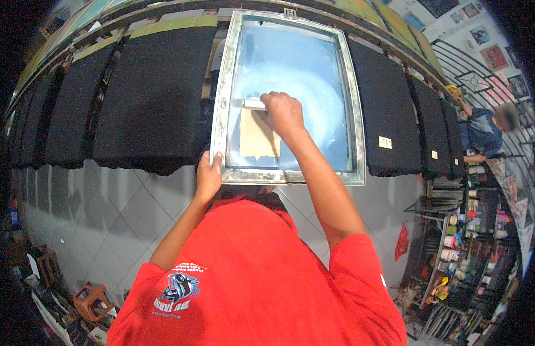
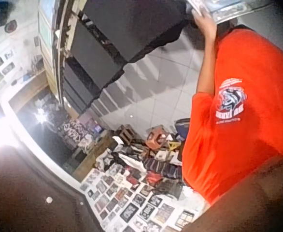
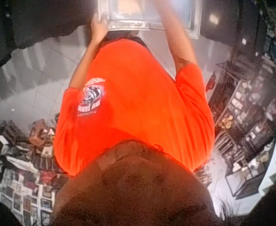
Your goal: The person performs screen printing by manually dragging a squeegee with white ink across a screen over several black t-shirts on a long printing table, then moves to a separate station to replenish ink in a container using a spatula.
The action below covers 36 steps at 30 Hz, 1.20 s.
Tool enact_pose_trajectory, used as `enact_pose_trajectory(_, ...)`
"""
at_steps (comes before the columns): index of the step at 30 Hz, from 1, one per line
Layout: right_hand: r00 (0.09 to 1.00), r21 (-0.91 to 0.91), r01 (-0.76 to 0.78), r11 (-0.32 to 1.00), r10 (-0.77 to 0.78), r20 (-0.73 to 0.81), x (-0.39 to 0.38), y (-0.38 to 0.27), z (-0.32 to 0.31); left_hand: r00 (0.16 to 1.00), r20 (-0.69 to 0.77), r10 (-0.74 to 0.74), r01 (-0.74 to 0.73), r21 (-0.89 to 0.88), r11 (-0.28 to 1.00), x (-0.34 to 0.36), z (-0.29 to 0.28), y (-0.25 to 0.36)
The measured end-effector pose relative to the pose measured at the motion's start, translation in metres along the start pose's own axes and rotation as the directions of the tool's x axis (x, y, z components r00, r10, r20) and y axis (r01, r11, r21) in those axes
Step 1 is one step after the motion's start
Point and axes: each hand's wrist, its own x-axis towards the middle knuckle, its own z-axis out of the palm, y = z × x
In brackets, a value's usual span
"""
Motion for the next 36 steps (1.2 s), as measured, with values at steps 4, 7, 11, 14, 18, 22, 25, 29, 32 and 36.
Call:
enact_pose_trajectory(4, 0.997, 0.002, 0.025, 1.0, -0.025, -0.066, -0.006, 0.003, 0.022, 0.998, 0.044, -0.048, 0.046, 0.043, 0.998, 0.001, 0.0, -0.002)
enact_pose_trajectory(7, 0.99, 0.006, -0.031, 1.0, 0.03, 0.138, 0.035, 0.006, -0.006, 0.999, 0.009, -0.043, 0.043, 0.036, 0.998, 0.001, 0.0, 0.003)
enact_pose_trajectory(11, 0.985, 0.004, -0.086, 0.996, 0.085, 0.148, 0.041, 0.005, -0.026, 0.999, 0.034, -0.032, 0.031, 0.028, 0.999, 0.004, 0.001, -0.001)
enact_pose_trajectory(14, 1.0, 0.069, -0.017, 0.997, 0.017, 0.011, 0.004, -0.013, -0.044, 0.998, 0.027, -0.048, 0.048, 0.021, 0.999, 0.002, 0.001, -0.005)
enact_pose_trajectory(18, 0.99, 0.125, -0.095, 0.988, 0.081, 0.112, -0.065, -0.044, -0.045, 0.998, 0.022, -0.058, 0.057, 0.015, 0.998, 0.001, 0.0, 0.0)
enact_pose_trajectory(22, 0.992, 0.073, -0.063, 0.995, 0.055, 0.11, -0.086, -0.05, -0.024, 0.999, 0.02, -0.037, 0.036, 0.026, 0.999, 0.001, 0.002, -0.008)
enact_pose_trajectory(25, 0.989, 0.045, -0.088, 0.995, 0.082, 0.12, -0.054, -0.037, -0.028, 0.999, 0.04, -0.037, 0.037, 0.022, 0.999, 0.006, 0.003, -0.009)
enact_pose_trajectory(29, 0.99, 0.094, -0.093, 0.991, 0.082, 0.114, -0.051, -0.034, -0.044, 1.0, 0.001, -0.031, 0.031, 0.072, 0.997, 0.007, 0.005, -0.013)
enact_pose_trajectory(32, 0.997, 0.119, -0.076, 0.99, 0.072, 0.037, -0.084, -0.049, -0.046, 0.998, -0.052, -0.021, 0.026, 0.092, 0.995, 0.008, 0.011, -0.031)
enact_pose_trajectory(36, 0.998, 0.047, 0.008, 0.999, -0.005, -0.063, -0.134, -0.06, -0.005, 0.999, -0.047, -0.005, 0.008, 0.061, 0.998, 0.007, 0.013, -0.03)
